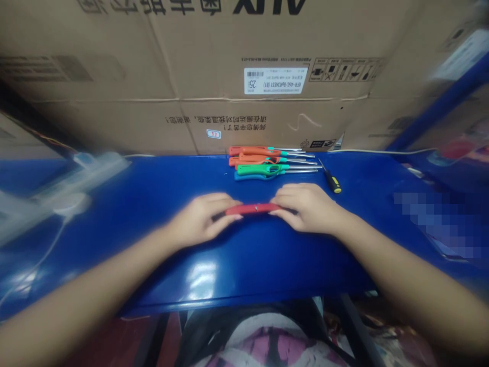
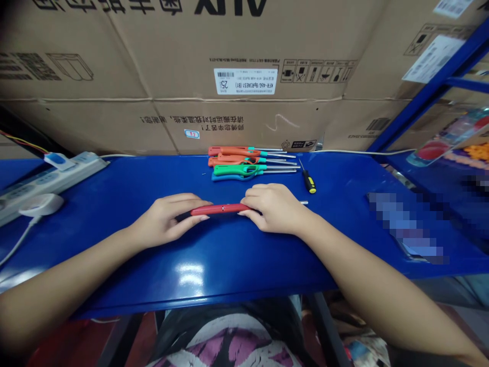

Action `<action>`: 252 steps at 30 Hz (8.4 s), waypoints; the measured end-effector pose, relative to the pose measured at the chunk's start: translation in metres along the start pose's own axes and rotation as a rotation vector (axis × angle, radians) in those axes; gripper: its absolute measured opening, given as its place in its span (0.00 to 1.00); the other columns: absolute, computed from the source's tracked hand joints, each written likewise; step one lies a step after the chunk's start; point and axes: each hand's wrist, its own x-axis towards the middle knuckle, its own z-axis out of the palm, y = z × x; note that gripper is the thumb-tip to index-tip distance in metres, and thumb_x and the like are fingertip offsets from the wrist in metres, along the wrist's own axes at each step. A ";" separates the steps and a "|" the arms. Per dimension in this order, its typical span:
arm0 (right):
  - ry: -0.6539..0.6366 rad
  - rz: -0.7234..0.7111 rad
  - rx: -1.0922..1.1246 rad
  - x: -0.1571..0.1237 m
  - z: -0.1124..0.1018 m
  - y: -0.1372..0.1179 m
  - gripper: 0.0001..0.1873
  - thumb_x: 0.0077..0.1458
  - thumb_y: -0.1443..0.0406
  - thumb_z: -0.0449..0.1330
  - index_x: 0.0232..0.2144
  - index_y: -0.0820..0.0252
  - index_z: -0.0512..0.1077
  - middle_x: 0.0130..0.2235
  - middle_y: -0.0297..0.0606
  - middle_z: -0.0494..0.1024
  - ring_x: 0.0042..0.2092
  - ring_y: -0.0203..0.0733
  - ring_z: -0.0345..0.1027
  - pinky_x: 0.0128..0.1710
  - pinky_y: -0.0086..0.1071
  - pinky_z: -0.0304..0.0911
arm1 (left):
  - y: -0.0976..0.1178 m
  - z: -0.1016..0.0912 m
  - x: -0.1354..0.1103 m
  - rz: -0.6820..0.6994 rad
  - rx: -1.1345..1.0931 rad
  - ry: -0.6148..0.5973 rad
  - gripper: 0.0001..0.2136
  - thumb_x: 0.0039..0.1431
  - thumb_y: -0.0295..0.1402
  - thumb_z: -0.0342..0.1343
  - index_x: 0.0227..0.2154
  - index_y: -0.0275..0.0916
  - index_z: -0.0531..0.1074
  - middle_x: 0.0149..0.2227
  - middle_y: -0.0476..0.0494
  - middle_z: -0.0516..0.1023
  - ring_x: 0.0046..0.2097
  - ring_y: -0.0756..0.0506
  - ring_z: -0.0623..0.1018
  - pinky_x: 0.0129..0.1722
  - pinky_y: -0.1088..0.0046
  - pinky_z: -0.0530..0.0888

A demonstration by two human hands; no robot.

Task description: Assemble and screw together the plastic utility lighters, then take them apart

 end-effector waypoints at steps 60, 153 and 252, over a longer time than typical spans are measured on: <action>-0.125 -0.096 0.280 0.006 0.011 -0.020 0.17 0.71 0.58 0.49 0.44 0.62 0.73 0.40 0.41 0.80 0.41 0.41 0.71 0.43 0.36 0.54 | 0.015 0.016 -0.008 0.071 -0.031 -0.003 0.16 0.66 0.36 0.59 0.54 0.38 0.74 0.44 0.40 0.84 0.38 0.45 0.84 0.39 0.74 0.78; 0.036 0.273 -0.299 -0.003 -0.018 0.034 0.05 0.59 0.64 0.61 0.34 0.57 0.77 0.39 0.38 0.81 0.45 0.49 0.70 0.55 0.46 0.55 | -0.005 -0.013 0.002 -0.144 0.248 -0.081 0.15 0.70 0.39 0.49 0.49 0.35 0.74 0.39 0.39 0.78 0.38 0.44 0.77 0.39 0.69 0.74; -0.293 1.155 -0.281 -0.010 -0.012 0.056 0.27 0.62 0.62 0.54 0.61 0.66 0.60 0.53 0.62 0.68 0.48 0.63 0.72 0.41 0.47 0.67 | -0.008 0.012 -0.002 -0.201 0.054 -0.038 0.14 0.63 0.37 0.58 0.48 0.39 0.77 0.45 0.41 0.77 0.46 0.42 0.76 0.48 0.63 0.75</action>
